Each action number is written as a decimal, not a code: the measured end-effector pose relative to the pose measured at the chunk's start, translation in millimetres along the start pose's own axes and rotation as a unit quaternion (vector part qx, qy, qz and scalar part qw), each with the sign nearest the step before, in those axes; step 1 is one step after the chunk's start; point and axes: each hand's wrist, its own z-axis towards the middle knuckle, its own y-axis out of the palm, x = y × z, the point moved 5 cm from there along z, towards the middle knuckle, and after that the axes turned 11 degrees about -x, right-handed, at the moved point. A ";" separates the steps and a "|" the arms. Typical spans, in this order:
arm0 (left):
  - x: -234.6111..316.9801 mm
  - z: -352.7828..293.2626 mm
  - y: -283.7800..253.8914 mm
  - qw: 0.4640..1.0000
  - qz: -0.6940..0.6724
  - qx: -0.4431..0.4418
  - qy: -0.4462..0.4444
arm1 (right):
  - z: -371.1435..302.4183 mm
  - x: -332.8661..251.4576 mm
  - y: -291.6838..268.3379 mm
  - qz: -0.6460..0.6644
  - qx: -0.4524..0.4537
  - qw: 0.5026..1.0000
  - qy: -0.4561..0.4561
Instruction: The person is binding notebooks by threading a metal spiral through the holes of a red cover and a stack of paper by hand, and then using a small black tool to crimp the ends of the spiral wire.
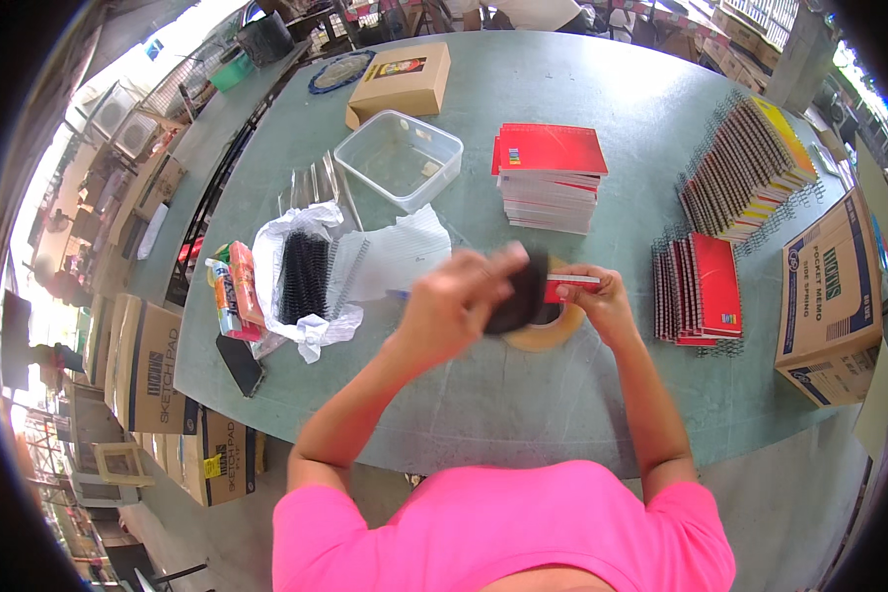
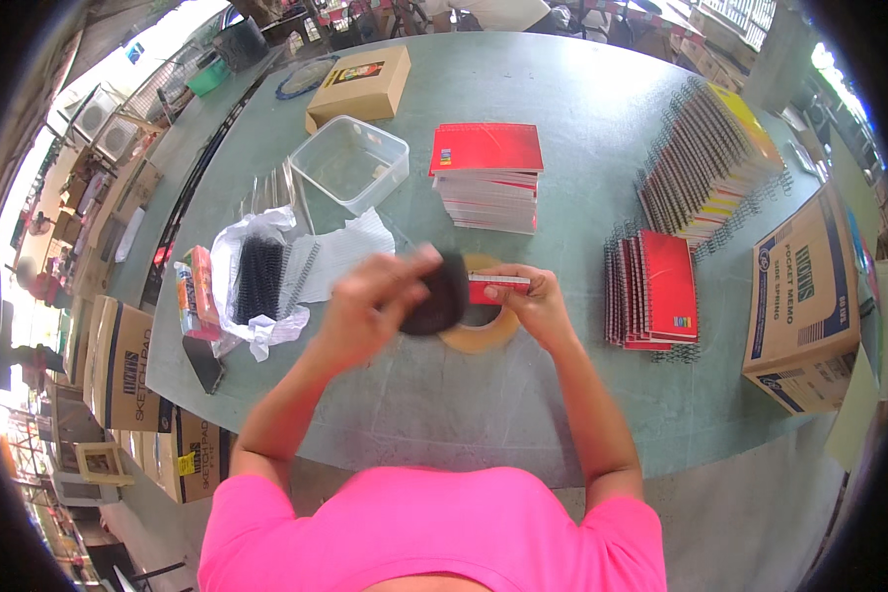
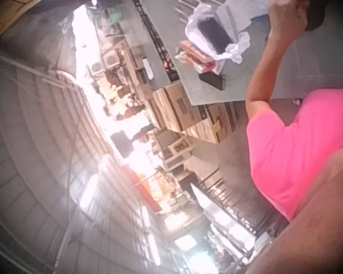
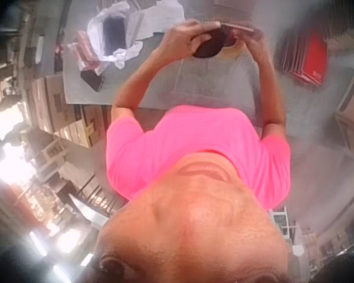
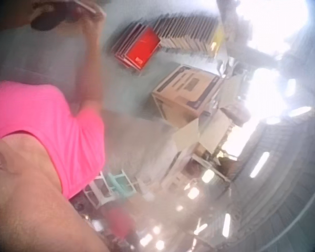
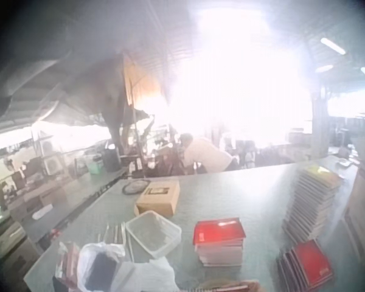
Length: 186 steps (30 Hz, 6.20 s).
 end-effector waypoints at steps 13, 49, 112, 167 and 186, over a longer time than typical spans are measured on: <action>6.6 -2.2 41.1 0.993 0.027 -0.112 -0.021 | -8.0 8.5 -1.0 0.010 -0.002 1.000 -0.018; 22.8 49.4 92.8 0.983 0.060 -0.142 0.097 | -23.1 14.3 -9.6 -0.072 0.005 0.997 -0.022; -15.3 104.8 36.6 0.990 0.095 0.075 0.076 | -41.9 -96.7 -71.7 -0.224 0.241 0.927 -0.182; -60.4 -20.1 49.0 0.938 -0.256 -0.032 -0.231 | 37.8 -50.1 41.6 -0.455 -0.114 0.882 -0.033; -55.7 -9.4 33.5 0.983 -0.109 -0.008 -0.150 | 31.8 -50.6 47.1 -0.510 -0.111 0.852 -0.042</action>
